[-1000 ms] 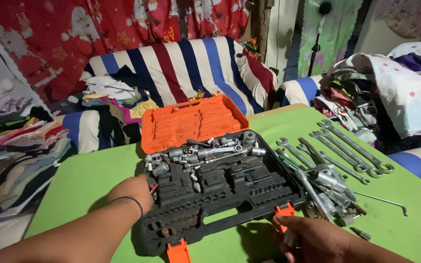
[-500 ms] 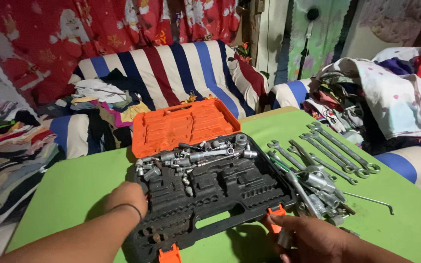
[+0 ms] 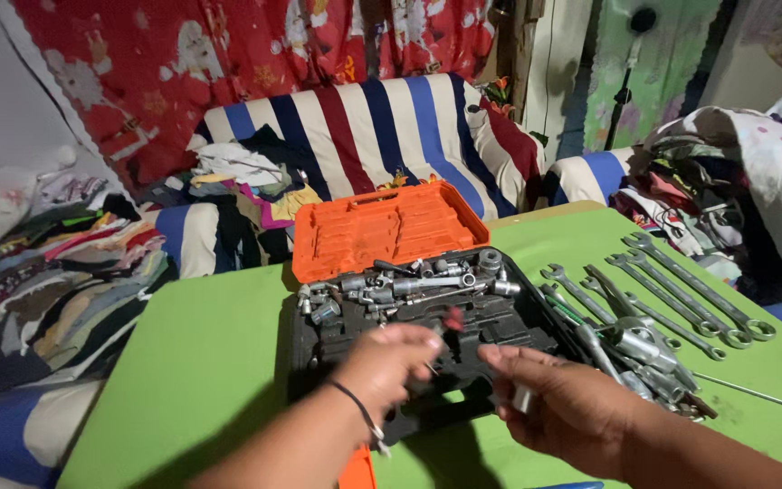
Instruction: The person removes various socket wrench attachments and bits from a black and orange toolkit and places them on a green table. The person continues to remove items one by one and arrange them on the table surface.
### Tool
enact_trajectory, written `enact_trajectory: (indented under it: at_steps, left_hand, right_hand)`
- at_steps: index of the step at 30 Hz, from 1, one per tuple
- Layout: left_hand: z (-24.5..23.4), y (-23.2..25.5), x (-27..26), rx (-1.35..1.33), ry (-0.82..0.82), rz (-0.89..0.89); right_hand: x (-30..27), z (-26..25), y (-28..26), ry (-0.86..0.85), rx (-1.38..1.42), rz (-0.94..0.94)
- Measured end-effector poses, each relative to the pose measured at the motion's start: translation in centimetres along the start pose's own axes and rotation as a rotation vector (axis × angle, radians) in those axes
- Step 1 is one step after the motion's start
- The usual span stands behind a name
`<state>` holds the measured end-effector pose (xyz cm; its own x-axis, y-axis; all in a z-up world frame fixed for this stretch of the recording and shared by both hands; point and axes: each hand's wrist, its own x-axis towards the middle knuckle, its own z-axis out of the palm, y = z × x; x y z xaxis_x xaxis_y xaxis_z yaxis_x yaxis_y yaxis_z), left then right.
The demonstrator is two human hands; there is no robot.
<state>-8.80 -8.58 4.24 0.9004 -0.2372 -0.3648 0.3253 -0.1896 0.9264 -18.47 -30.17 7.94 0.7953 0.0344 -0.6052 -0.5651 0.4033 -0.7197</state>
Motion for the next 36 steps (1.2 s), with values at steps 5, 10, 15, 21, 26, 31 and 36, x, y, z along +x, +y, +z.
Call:
enact_trajectory:
  at_steps: [5, 10, 15, 21, 26, 31, 36]
  left_hand:
    - [3.6, 0.0, -3.5, -0.055, -0.105, -0.077]
    - [4.2, 0.0, -4.4, -0.001, -0.153, -0.149]
    - [5.1, -0.7, -4.2, 0.029, -0.179, -0.141]
    - [5.8, -3.6, -1.6, 0.057, -0.197, -0.083]
    - [5.4, -6.8, 0.6, 0.118, -0.219, 0.105]
    - [3.3, -9.1, 1.5, 0.127, -0.146, 0.008]
    - [2.8, -9.5, 1.3, 0.074, -0.105, -0.052]
  right_hand:
    - [-0.6, 0.4, -0.4, -0.04, -0.05, -0.062]
    - [-0.9, -0.6, 0.6, 0.022, -0.165, -0.09]
    - [-1.0, -1.3, 1.1, 0.146, -0.167, -0.044]
    - [-0.3, -2.8, 1.8, 0.108, -0.171, -0.102]
    - [2.4, -7.5, 3.4, 0.207, -0.36, -0.057]
    - [5.8, -15.8, 6.7, 0.419, -0.821, -0.257]
    - [8.9, -20.8, 9.0, 0.59, -0.276, -0.483]
